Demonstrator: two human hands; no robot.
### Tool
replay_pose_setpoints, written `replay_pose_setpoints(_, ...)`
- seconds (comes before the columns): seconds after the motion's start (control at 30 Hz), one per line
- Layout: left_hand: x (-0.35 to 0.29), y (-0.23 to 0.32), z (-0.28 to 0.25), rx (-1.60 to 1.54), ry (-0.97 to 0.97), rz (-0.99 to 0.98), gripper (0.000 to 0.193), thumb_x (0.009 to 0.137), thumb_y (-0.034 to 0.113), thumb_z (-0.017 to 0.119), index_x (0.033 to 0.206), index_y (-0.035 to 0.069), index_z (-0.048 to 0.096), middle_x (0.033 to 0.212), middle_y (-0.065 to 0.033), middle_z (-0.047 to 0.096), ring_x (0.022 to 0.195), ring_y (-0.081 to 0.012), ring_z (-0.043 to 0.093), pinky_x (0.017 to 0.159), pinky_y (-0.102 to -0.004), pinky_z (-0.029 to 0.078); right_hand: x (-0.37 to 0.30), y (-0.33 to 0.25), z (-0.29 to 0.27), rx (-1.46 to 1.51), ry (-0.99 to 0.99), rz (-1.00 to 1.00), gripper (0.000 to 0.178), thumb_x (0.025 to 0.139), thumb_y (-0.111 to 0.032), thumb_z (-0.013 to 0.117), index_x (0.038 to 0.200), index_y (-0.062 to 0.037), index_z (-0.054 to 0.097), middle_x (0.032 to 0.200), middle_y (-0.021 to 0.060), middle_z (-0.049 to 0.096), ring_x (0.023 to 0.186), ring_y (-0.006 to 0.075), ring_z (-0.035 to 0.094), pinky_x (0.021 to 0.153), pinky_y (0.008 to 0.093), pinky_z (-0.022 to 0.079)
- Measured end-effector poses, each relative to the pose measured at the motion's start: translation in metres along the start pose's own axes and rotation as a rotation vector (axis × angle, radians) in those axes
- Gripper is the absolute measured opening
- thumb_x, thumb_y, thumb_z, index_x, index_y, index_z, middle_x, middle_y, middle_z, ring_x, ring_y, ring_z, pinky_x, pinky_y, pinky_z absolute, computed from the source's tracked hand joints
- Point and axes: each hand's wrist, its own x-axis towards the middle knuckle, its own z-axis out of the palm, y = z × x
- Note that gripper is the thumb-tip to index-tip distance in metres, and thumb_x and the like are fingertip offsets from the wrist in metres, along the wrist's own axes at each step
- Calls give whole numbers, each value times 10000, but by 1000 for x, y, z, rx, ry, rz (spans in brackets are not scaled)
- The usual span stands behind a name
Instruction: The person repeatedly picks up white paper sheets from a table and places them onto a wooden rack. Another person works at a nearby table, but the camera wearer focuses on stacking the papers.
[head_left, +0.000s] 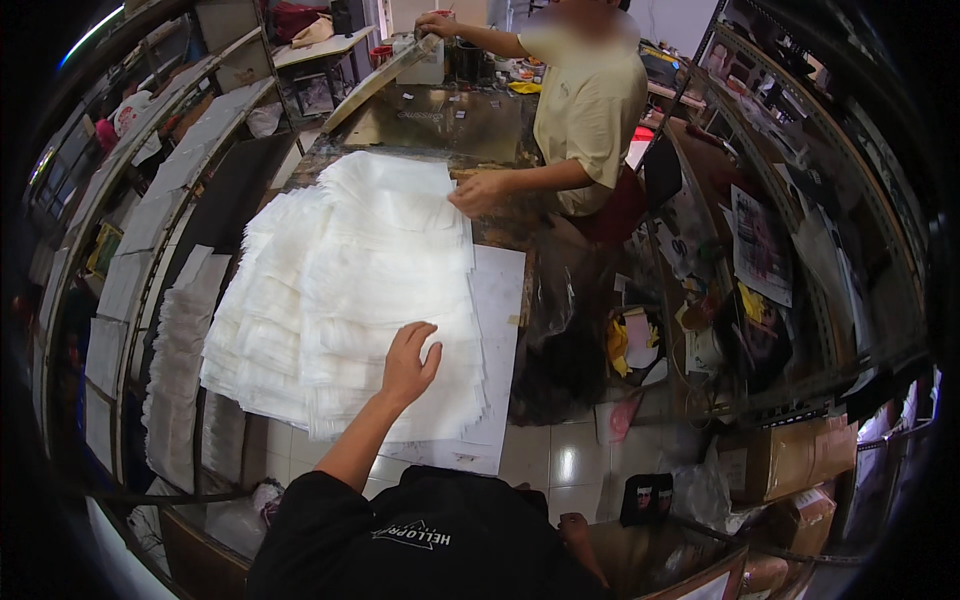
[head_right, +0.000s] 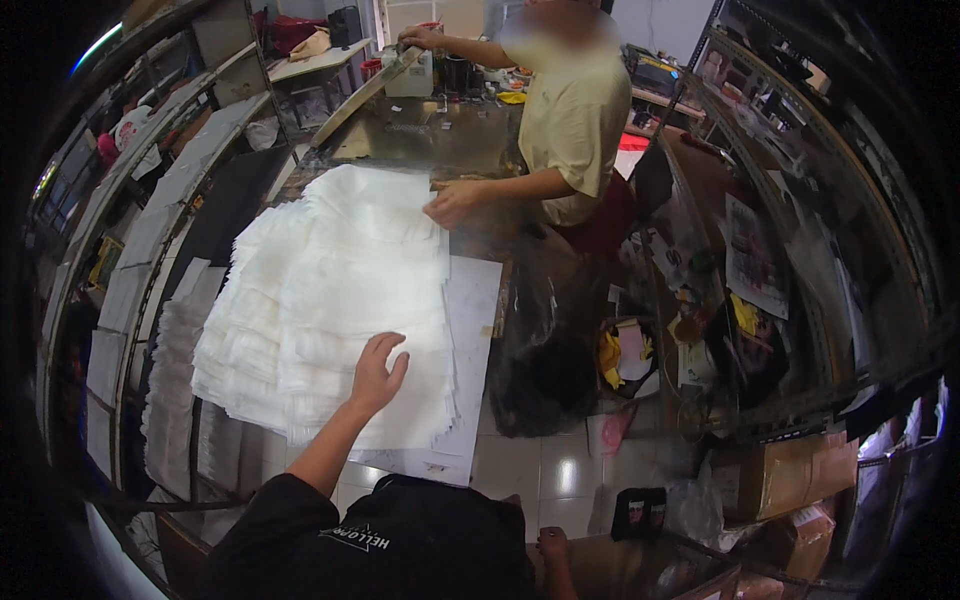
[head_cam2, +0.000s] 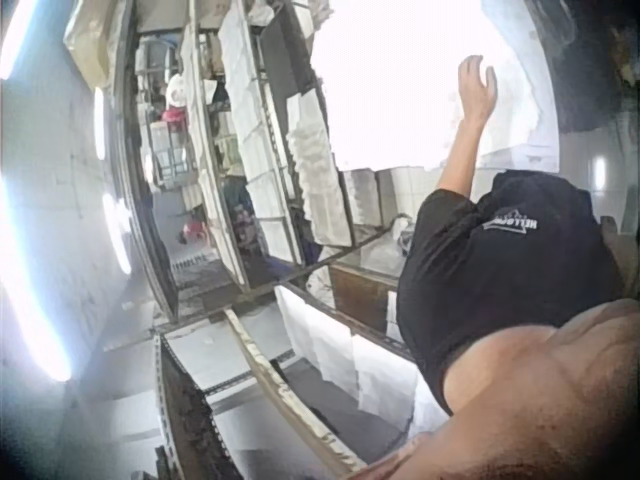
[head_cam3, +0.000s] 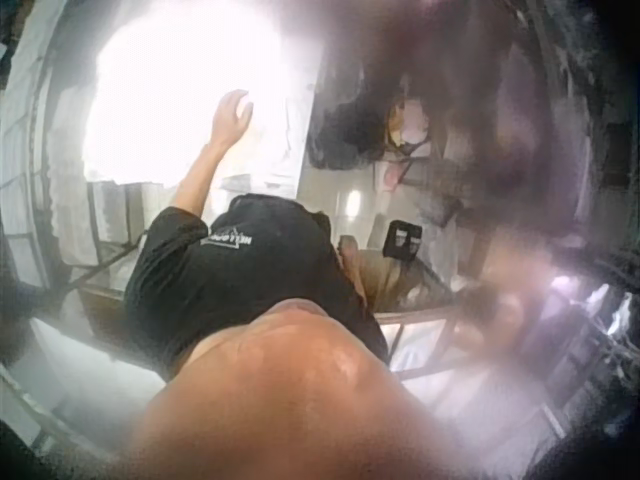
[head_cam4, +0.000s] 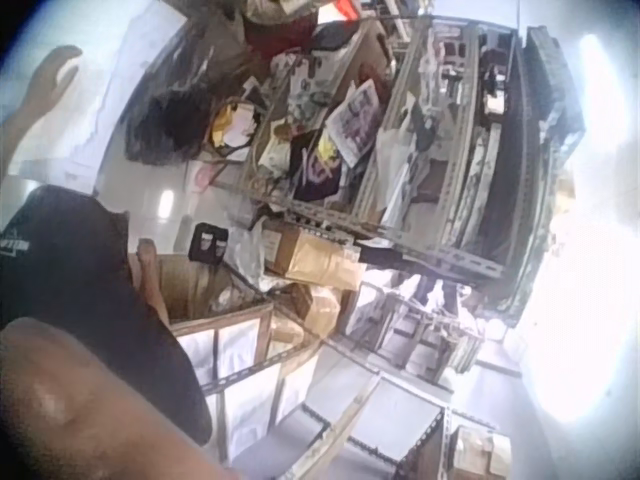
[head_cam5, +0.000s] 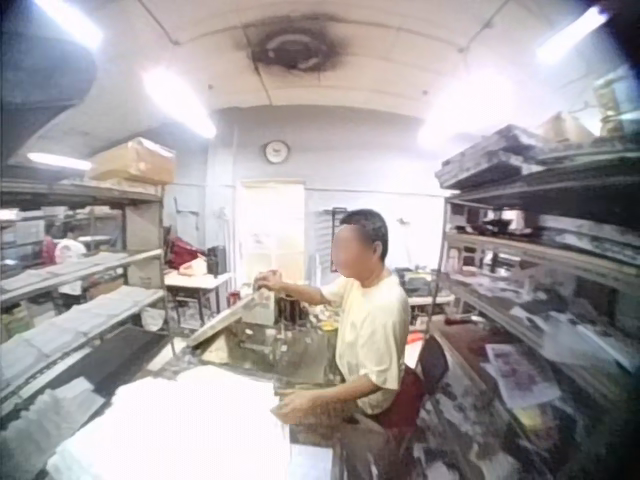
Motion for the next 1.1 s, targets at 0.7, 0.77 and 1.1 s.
replay_pose_setpoints(0.7, 88, -29, 49, 666, -477, 318, 168, 835, 125, 570, 976, 91, 654, 927, -88, 657, 925, -275, 627, 798, -450, 483, -29, -7, 44, 225, 91, -150, 315, 903, -274, 610, 949, 35, 643, 836, 117, 670, 690, 168, 645, 608, 336, 519)
replay_pose_setpoints(0.77, 75, -45, 49, 610, -428, 293, 202, 813, 122, 596, 999, 54, 641, 1000, -134, 629, 962, -321, 600, 811, -463, 479, -60, -83, 40, 267, 99, -449, 276, 921, -261, 605, 981, 7, 625, 741, 61, 620, 634, 140, 596, 586, 302, 493)
replay_pose_setpoints(1.1, 59, -59, 35, 675, -401, 267, 96, 812, 62, 550, 886, 53, 612, 855, -129, 615, 821, -310, 618, 717, -427, 514, -68, -105, 63, 354, 89, -379, 236, 939, -197, 588, 1058, 7, 604, 759, 50, 601, 628, 115, 568, 575, 274, 473)
